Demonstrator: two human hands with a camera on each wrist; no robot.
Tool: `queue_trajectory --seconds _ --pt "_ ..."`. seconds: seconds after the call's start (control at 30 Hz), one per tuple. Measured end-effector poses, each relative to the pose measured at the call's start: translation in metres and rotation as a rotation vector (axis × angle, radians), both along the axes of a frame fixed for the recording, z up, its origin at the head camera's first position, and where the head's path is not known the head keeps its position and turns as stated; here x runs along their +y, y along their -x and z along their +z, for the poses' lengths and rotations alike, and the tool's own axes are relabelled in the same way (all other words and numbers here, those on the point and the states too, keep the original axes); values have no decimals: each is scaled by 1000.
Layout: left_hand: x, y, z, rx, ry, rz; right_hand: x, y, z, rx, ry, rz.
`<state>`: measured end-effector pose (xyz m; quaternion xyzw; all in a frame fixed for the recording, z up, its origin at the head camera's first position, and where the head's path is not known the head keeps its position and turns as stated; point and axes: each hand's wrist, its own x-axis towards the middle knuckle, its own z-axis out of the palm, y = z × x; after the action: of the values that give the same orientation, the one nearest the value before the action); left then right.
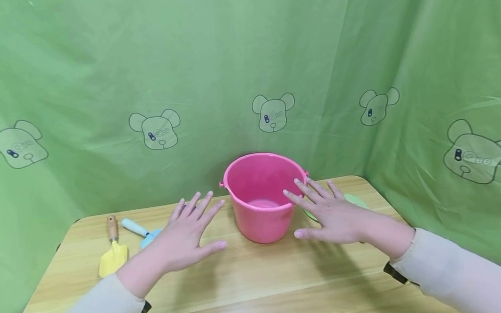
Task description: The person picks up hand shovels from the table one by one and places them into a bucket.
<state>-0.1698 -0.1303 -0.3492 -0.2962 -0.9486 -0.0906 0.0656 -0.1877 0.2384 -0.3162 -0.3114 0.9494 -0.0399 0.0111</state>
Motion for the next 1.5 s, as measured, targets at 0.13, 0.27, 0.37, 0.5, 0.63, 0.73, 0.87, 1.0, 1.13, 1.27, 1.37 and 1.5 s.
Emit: queue_trajectory --seconds 0.13,0.27,0.37,0.5,0.63,0.73,0.87,1.0,1.13,1.27,1.37,1.5 --pt "7 5 -2 0 -4 -9 -1 2 1 -2 -4 1" --pt "14 10 -4 -12 -15 -14 -3 4 -1 -8 -3 8" --pt "19 14 -4 -20 -27 -16 -5 7 -1 -12 1 8" --pt "26 18 -3 -29 -39 -21 -7 9 -2 -18 -3 5" --pt "30 22 -2 -35 -39 -20 -9 10 -1 -20 -7 4" --pt "33 24 -1 -38 -34 -22 -10 10 0 -26 -8 1" --pt "36 26 -1 -43 -24 -38 -12 12 -1 -34 -19 -4" --pt "40 27 -1 -40 -15 -50 -13 14 -2 -39 -22 -5" --pt "44 29 -3 -38 -8 -53 -15 17 -4 -48 -4 8" --pt "47 29 -3 -29 -7 -55 -18 19 -5 -64 15 23" --pt "50 29 -3 -26 -20 -62 -20 21 -4 -76 28 25" --pt "53 31 -4 -12 -22 -67 -22 22 -3 -83 28 28"
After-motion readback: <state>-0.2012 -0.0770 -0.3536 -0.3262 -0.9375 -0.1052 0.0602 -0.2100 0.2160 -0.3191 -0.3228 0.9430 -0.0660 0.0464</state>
